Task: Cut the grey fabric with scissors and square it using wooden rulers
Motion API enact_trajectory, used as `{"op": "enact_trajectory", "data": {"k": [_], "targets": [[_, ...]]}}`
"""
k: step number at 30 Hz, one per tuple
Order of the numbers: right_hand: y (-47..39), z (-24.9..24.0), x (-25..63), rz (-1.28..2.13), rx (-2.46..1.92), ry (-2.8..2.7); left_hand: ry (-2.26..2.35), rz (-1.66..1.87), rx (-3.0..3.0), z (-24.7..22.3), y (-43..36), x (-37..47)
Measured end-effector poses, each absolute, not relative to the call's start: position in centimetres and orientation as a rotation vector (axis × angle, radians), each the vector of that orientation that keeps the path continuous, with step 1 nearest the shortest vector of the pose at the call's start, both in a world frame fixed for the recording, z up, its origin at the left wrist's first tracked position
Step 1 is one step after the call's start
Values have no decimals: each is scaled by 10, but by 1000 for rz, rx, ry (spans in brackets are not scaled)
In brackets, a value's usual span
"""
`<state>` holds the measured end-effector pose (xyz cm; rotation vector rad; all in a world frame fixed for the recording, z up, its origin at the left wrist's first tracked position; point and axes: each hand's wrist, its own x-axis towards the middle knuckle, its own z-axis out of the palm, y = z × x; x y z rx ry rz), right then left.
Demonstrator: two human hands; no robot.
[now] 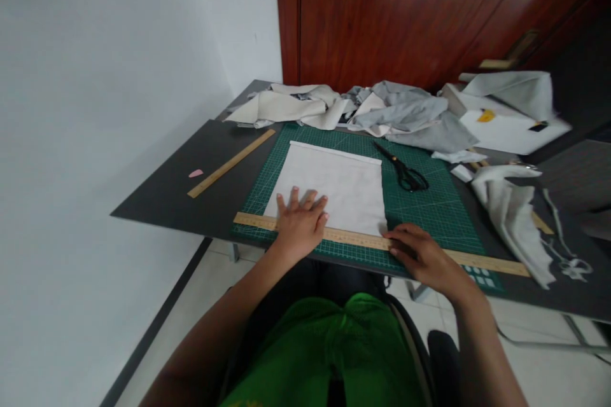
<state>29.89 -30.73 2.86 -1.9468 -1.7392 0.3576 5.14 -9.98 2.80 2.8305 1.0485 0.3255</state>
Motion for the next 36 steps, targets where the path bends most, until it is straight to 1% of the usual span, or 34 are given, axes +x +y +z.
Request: {"op": "enact_trajectory", "data": {"k": [6, 12, 25, 30, 36], "targets": [[-306, 32, 294, 340, -1934, -1774, 1057, 317, 2844, 28, -100, 52], [-308, 39, 288, 419, -1929, -1821, 1037, 272, 2857, 32, -100, 50], [-308, 31, 290, 332, -1945, -1843, 1032, 331, 2833, 30, -100, 50], [-307, 25, 292, 185, -1964, -1859, 1059, 346, 2819, 30, -99, 52], [-305, 22, 290, 144, -2015, -1845, 1058, 400, 2817, 27, -99, 52]]}}
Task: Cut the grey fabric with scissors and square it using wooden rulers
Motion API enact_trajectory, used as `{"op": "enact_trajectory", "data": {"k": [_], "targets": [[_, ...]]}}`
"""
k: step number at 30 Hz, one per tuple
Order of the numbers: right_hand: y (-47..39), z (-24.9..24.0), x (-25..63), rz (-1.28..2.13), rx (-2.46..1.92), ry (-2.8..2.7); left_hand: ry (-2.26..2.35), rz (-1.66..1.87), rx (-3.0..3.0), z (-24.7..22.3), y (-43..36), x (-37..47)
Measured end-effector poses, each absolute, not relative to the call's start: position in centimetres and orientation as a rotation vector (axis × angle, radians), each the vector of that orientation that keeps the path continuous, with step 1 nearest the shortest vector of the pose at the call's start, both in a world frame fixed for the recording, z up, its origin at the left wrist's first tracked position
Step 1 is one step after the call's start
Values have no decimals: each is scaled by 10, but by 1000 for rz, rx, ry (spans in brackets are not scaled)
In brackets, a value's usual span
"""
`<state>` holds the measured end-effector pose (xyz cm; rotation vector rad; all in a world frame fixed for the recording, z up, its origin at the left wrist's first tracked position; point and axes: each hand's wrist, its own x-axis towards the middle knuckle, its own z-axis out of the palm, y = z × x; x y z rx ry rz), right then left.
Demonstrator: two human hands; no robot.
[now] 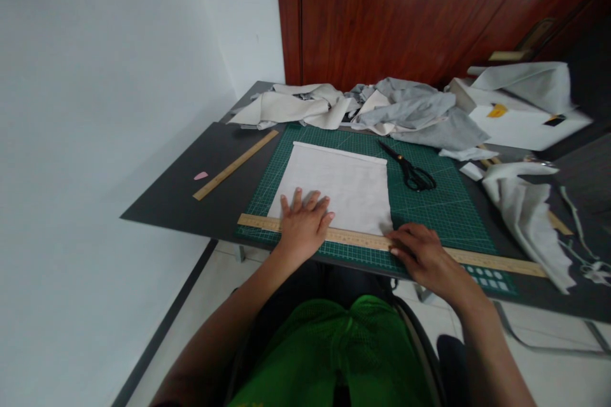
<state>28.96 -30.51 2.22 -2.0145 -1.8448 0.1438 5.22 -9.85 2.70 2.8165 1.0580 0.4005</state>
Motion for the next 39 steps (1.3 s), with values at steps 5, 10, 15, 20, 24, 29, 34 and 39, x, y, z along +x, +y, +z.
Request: {"op": "enact_trajectory", "data": {"k": [5, 10, 15, 20, 24, 29, 34, 39], "targets": [[-301, 26, 281, 62, -2002, -1873, 1061, 372, 2812, 27, -97, 52], [-295, 24, 279, 82, -1911, -1918, 1083, 343, 2813, 28, -97, 53], [-296, 13, 293, 57, -1849, -1885, 1093, 355, 2815, 27, -99, 53], [-297, 5, 302, 4, -1872, -1808, 1088, 391, 2826, 24, -99, 53], [-301, 9, 302, 120, -1893, -1798, 1086, 406, 2824, 24, -100, 53], [-304, 12, 301, 144, -1905, -1774, 1062, 435, 2817, 24, -99, 53], [-302, 13, 299, 153, -1909, -1771, 1050, 421, 2822, 24, -98, 52], [-303, 16, 299, 188, -1896, -1789, 1043, 414, 2830, 23, -97, 52]]}}
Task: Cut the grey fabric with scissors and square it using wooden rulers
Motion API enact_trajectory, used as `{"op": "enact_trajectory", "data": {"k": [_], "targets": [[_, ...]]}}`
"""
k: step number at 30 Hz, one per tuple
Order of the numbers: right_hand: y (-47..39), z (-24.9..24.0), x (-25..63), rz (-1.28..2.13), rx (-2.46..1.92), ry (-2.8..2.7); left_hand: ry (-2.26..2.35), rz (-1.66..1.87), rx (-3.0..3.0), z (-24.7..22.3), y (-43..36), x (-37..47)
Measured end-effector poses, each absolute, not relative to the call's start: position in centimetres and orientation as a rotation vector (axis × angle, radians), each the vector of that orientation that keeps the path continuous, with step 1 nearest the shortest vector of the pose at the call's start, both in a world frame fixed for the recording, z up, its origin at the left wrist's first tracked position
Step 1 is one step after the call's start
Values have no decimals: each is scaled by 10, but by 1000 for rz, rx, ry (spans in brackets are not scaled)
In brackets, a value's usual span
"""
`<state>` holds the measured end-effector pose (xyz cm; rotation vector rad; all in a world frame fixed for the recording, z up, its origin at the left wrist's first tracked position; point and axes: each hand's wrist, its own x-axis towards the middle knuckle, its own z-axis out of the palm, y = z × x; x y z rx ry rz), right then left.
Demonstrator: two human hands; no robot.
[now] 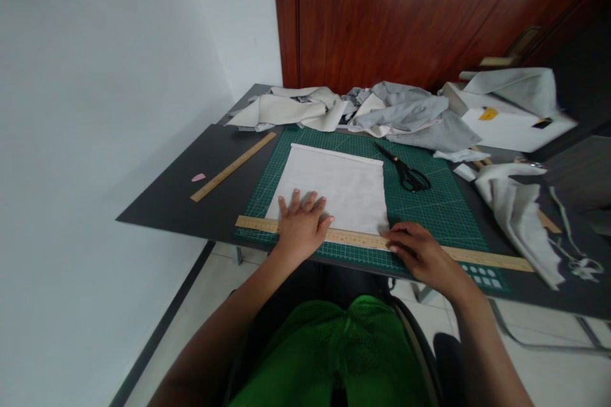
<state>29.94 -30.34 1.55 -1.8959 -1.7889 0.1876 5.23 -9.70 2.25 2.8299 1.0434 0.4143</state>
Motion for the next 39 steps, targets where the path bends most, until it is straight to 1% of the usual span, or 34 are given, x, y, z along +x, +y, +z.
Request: {"op": "enact_trajectory", "data": {"k": [6, 9, 12, 14, 16, 19, 22, 30, 39], "targets": [[-306, 19, 298, 164, -1908, -1833, 1060, 439, 2848, 22, -97, 53], [-305, 21, 296, 100, -1953, -1880, 1032, 531, 2873, 24, -99, 53], [-305, 22, 293, 57, -1992, -1898, 784, 593, 2902, 27, -100, 53], [-305, 22, 290, 45, -2008, -1883, 595, 568, 2878, 28, -98, 53], [-305, 21, 288, 26, -2030, -1866, 513, 545, 2810, 27, -94, 54], [-304, 20, 284, -36, -2040, -1882, 488, 532, 2728, 24, -88, 54], [-300, 17, 281, -80, -1991, -1933, 458, 510, 2768, 24, -88, 54], [-295, -8, 288, -66, -1848, -1973, 510, 506, 3024, 26, -102, 55], [-294, -9, 290, -52, -1807, -1972, 573, 536, 3014, 23, -103, 56]]}}
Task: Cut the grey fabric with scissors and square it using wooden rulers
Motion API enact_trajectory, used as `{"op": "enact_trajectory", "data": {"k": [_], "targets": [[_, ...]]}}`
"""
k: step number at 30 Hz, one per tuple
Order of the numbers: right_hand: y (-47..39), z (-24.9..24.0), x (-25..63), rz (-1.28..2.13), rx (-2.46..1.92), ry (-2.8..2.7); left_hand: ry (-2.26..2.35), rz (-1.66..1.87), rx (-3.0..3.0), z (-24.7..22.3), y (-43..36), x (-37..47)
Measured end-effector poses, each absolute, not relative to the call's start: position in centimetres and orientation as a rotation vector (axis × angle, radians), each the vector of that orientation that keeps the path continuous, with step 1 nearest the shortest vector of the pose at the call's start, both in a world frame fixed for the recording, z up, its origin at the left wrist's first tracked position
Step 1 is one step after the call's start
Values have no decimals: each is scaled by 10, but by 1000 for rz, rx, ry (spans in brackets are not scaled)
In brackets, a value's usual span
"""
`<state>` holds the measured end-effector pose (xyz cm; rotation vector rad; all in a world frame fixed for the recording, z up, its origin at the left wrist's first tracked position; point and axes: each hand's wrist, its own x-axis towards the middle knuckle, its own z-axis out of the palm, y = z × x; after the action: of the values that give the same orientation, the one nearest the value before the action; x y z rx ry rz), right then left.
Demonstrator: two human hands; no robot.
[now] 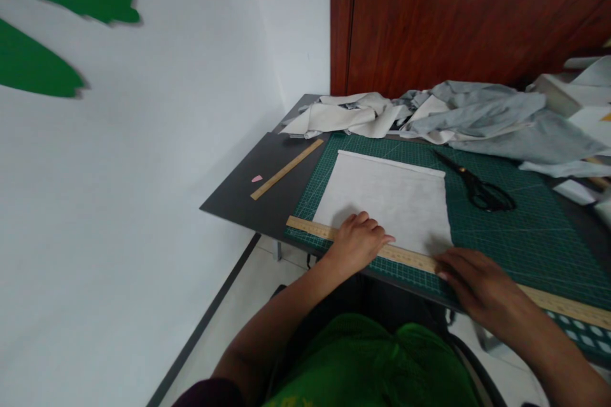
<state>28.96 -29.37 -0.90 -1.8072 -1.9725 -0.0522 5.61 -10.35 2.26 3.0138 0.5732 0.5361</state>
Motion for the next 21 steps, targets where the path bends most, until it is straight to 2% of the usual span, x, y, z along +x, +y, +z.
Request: {"op": "enact_trajectory", "data": {"k": [21], "targets": [[-296, -6, 287, -134, -1794, -2045, 604, 541, 2993, 24, -104, 56]]}}
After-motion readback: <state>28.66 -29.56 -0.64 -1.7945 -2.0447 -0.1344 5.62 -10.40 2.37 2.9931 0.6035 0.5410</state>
